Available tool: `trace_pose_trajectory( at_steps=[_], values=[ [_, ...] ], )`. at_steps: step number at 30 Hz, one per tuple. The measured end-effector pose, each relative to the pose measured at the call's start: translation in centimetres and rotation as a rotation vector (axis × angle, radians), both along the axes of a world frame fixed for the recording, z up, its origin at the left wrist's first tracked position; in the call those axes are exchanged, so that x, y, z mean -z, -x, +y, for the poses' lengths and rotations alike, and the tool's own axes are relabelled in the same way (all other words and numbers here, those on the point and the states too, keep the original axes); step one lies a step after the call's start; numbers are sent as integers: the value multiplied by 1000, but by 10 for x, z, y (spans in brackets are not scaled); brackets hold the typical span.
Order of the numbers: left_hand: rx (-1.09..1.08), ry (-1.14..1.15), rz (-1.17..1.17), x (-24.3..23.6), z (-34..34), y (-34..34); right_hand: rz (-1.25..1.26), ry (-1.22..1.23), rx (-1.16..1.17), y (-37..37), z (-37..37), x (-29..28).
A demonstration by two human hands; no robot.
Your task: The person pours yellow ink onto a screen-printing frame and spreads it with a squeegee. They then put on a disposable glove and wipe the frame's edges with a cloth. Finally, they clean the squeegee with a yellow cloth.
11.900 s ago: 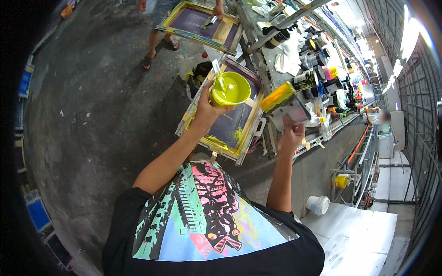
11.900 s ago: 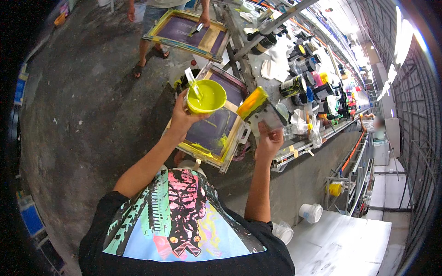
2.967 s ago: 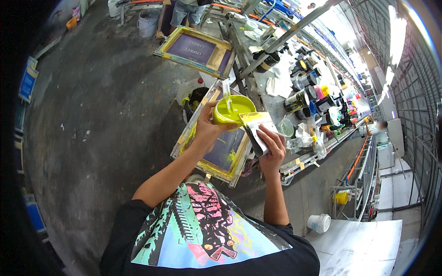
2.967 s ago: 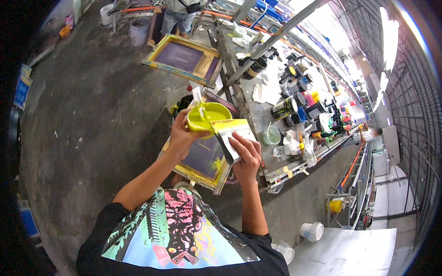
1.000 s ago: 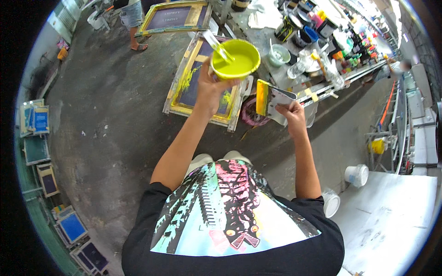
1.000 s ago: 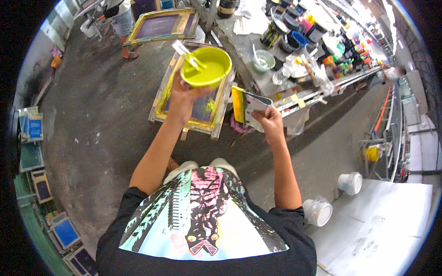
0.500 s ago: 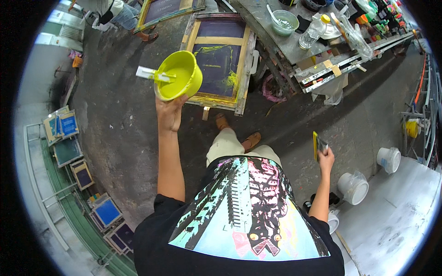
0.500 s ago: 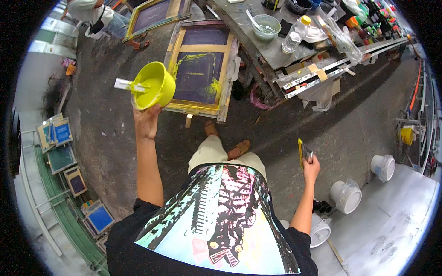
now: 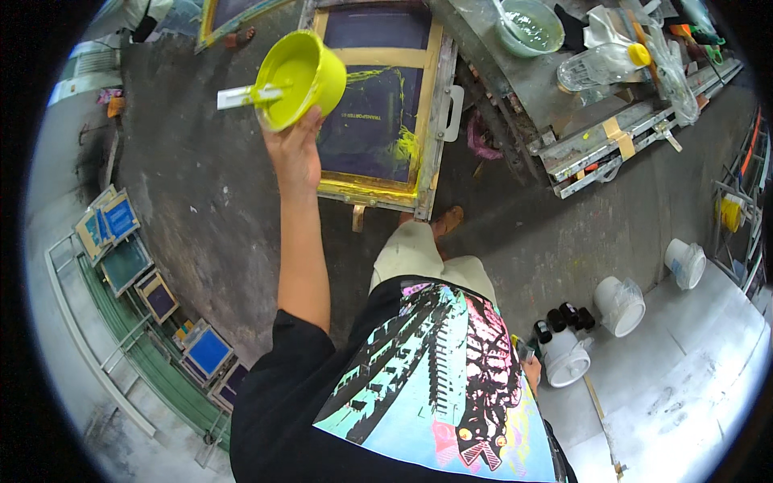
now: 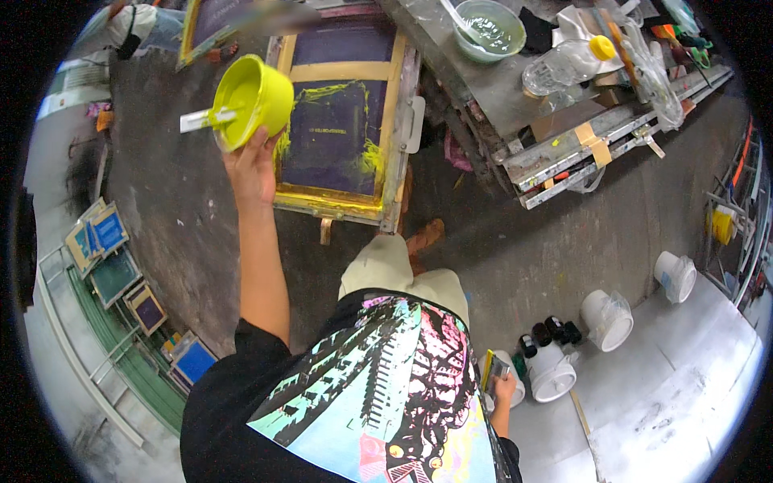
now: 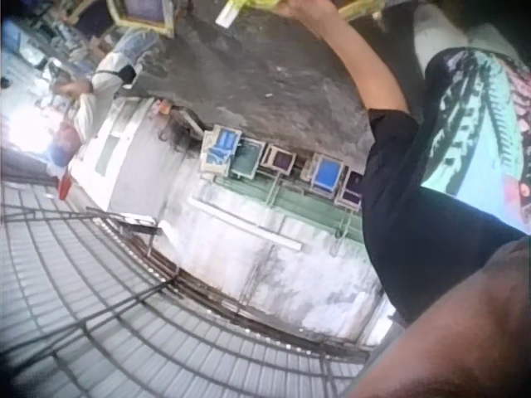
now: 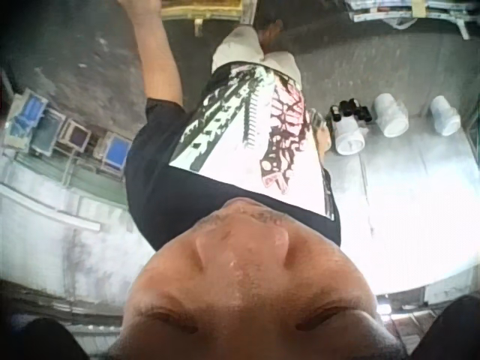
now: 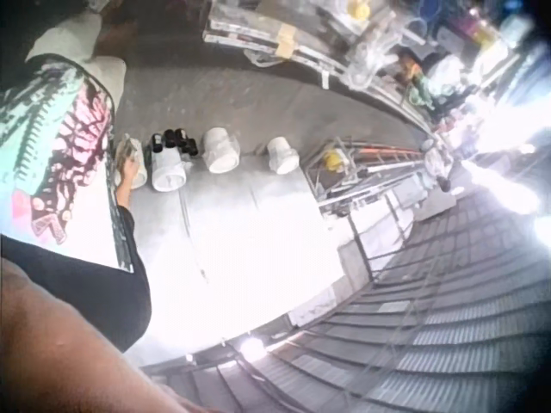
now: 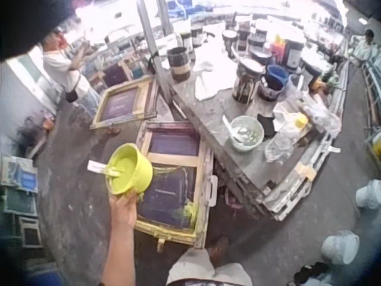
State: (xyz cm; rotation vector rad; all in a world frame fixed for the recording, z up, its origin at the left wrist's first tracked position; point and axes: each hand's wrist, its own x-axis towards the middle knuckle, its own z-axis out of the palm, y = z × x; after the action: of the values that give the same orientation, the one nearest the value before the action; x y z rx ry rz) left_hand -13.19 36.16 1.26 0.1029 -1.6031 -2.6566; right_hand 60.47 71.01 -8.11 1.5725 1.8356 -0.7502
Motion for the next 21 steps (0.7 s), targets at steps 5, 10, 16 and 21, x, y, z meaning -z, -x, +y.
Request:
trace_pose_trajectory(
  at_steps=[5, 10, 16, 21],
  values=[
    [-19, 153, 17, 34, 54, 68, 91, -8, 268, 41, -2, -25],
    [-33, 264, 62, 52, 113, 150, 288, -146, 445, 112, 9, -26],
    [20, 421, 280, 79, 184, 250, 485, -222, 422, 205, 24, -56],
    [66, 675, 383, 76, 223, 273, 613, -320, 489, 237, 30, -76]
  ],
)
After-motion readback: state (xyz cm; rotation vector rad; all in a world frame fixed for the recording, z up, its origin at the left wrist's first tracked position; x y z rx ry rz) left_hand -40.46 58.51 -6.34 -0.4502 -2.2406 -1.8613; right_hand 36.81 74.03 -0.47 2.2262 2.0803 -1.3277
